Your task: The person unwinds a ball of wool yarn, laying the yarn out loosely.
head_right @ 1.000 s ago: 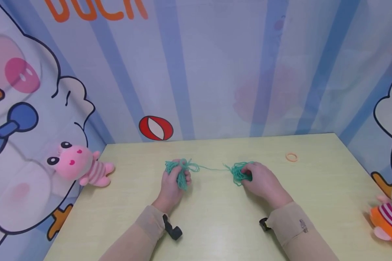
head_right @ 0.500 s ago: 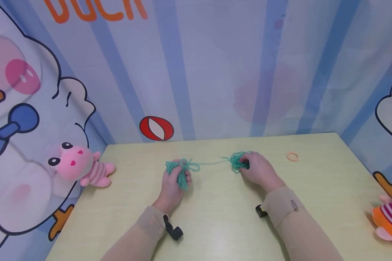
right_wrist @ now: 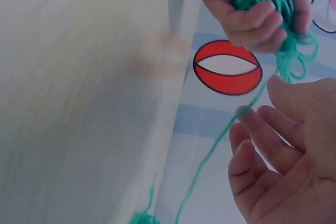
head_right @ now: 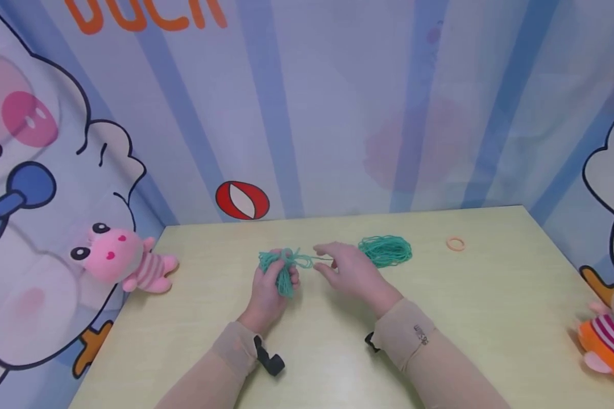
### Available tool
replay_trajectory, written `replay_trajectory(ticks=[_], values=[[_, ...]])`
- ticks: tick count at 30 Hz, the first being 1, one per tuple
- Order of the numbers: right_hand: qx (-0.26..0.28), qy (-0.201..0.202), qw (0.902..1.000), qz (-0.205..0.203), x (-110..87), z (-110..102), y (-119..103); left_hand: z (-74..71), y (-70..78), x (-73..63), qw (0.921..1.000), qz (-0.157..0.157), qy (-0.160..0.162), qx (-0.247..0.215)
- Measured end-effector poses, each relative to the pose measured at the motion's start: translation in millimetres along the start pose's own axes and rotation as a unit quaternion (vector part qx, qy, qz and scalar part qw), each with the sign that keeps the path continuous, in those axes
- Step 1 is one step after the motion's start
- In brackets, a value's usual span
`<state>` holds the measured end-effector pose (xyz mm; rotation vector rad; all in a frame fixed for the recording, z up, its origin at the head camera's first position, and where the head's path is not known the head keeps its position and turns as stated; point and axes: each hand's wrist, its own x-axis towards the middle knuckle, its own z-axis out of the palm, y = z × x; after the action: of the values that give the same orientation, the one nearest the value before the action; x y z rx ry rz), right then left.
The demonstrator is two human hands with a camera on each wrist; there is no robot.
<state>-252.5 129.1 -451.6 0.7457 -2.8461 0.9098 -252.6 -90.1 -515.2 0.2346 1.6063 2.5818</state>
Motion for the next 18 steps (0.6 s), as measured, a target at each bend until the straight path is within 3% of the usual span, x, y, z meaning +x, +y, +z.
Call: replay_trajectory(ticks=[3, 7, 18], values=[[-0.009, -0.013, 0.9999, 0.005, 6.0, 8, -6, -0.9, -0.8, -0.6, 1.0000, 0.000, 0.002, -0.005], [-0.010, 0.005, 0.9996, 0.025, 3.1, 9, -3, 1.3, -0.2, -1.4, 1.0000, -0.003, 0.005, -0.006], [0.030, 0.149, 0.9849, 0.082, -32.7, -33, 22, 0.8, -2.0, 2.6, 0.9988, 0.013, 0.048, -0.006]])
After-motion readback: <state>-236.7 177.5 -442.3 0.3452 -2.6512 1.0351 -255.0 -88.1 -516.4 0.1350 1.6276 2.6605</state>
